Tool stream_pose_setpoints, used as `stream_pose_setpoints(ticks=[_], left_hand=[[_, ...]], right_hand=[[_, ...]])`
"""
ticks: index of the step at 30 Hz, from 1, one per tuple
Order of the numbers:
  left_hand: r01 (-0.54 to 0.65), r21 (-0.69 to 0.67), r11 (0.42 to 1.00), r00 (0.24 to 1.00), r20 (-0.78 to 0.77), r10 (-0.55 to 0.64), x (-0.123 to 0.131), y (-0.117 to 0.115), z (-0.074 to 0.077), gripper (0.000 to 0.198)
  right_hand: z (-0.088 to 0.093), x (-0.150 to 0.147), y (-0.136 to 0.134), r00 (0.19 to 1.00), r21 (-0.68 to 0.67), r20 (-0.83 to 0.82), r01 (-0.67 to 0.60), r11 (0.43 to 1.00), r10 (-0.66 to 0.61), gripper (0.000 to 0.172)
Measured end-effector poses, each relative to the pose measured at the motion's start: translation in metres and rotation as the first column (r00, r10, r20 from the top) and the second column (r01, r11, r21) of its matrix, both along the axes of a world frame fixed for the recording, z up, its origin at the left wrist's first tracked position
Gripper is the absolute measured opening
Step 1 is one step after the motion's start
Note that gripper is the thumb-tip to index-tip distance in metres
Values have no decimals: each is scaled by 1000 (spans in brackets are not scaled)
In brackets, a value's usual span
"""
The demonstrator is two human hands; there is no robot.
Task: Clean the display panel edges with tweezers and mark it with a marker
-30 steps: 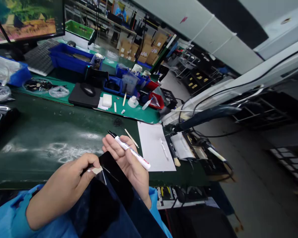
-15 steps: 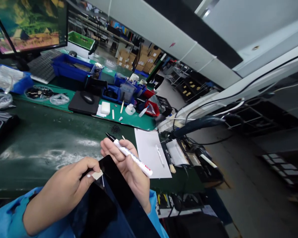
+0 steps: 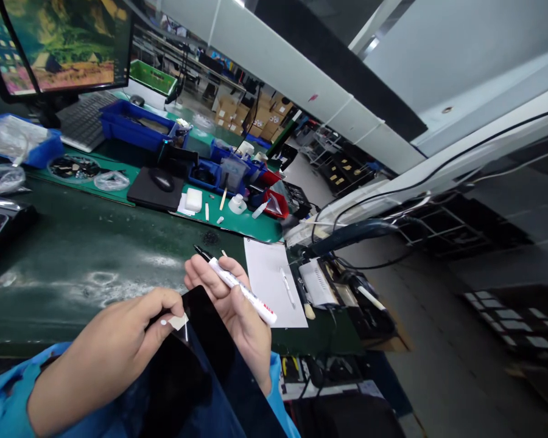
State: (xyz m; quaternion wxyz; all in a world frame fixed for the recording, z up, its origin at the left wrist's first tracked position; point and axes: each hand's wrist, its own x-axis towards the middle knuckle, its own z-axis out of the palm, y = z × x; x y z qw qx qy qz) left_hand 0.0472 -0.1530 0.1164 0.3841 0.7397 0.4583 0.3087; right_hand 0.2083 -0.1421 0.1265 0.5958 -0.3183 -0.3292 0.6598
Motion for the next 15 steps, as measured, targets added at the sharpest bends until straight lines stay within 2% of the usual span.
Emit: stream_pose_setpoints(ticks=[9,15], left_hand=[[-1,-41,999,1000,-21,0,0,2,-5,17],[2,-7,1000,1000,-26,-2,0,2,-9,16]], right_hand=[[-11,3,1,1000,-53,1,-28,998,28,26],[-18,4,5,998,7,58,-17,1000,16,29]])
